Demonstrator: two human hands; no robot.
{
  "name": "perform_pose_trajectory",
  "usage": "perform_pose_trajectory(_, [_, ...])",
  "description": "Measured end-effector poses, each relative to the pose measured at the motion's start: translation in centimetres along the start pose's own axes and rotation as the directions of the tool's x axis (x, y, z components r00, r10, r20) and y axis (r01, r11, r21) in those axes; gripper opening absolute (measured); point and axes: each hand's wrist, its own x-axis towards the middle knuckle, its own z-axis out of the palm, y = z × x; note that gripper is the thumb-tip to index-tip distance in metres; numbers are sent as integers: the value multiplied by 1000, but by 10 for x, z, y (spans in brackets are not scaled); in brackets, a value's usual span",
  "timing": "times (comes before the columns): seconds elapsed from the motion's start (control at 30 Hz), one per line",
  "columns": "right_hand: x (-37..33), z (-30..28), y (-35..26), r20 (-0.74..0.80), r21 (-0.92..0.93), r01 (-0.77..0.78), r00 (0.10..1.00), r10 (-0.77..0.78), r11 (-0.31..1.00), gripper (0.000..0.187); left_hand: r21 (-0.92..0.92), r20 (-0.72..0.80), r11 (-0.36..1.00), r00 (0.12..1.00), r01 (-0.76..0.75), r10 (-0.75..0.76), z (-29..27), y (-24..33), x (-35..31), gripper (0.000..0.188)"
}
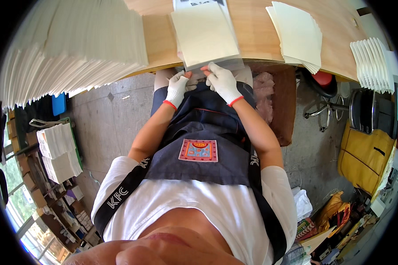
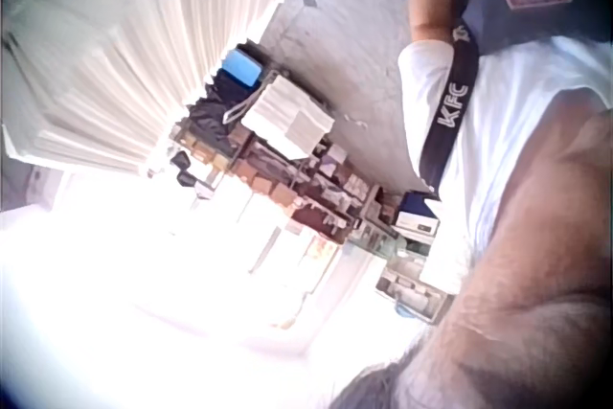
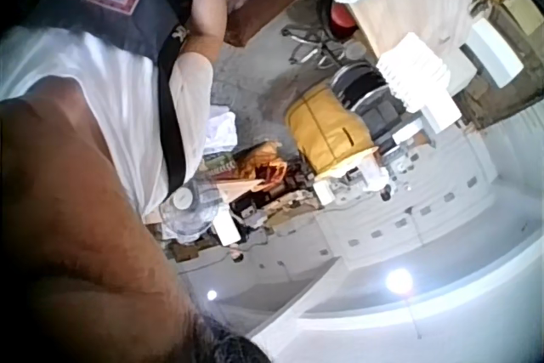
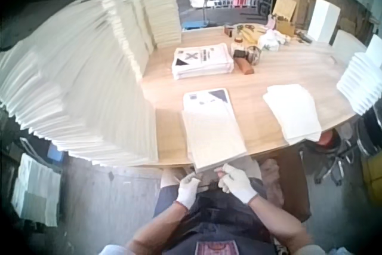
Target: The person inserts white paper sheets into printed envelopes one by one. They pick a sheet from a stack on the left, place it into an envelope, and then move the filled envelope to a stack on the right. The process is repetitive and performed by hand.
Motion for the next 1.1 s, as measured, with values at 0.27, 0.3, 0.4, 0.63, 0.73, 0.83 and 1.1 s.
perform_pose_trajectory(0.27, [41, 31, -2, 239, -819, 391, 897, -371, 420, 20, 90, 93, 996, 996, 4, -13, -15, 6, 6, 25])
perform_pose_trajectory(0.3, [40, 31, 1, 276, -820, 444, 860, -429, 362, 15, 58, 86, 998, 996, 6, -11, -16, 4, 5, 25])
perform_pose_trajectory(0.4, [8, -4, 4, 38, 142, 104, 993, -111, 984, 10, 52, -16, 998, 1000, -21, 21, -21, 3, -1, 23])
perform_pose_trajectory(0.63, [-58, -182, 244, -287, -904, -306, 952, 107, 299, 21, 570, 62, 725, 900, -387, 432, -41, 12, -12, 9])
perform_pose_trajectory(0.73, [-62, -129, 197, -194, -848, -231, 973, 127, 477, 26, 812, 346, -37, 430, -582, 834, -46, 19, -5, 17])
perform_pose_trajectory(0.83, [-36, -81, 75, -279, -790, 138, 786, -552, 597, 25, 723, 589, -354, 262, -593, 765, -30, 33, -5, 18])
perform_pose_trajectory(1.1, [33, -44, 67, -356, -553, 361, 712, -604, 751, 18, 769, 203, 300, 661, -565, 723, -38, 17, 14, 20])
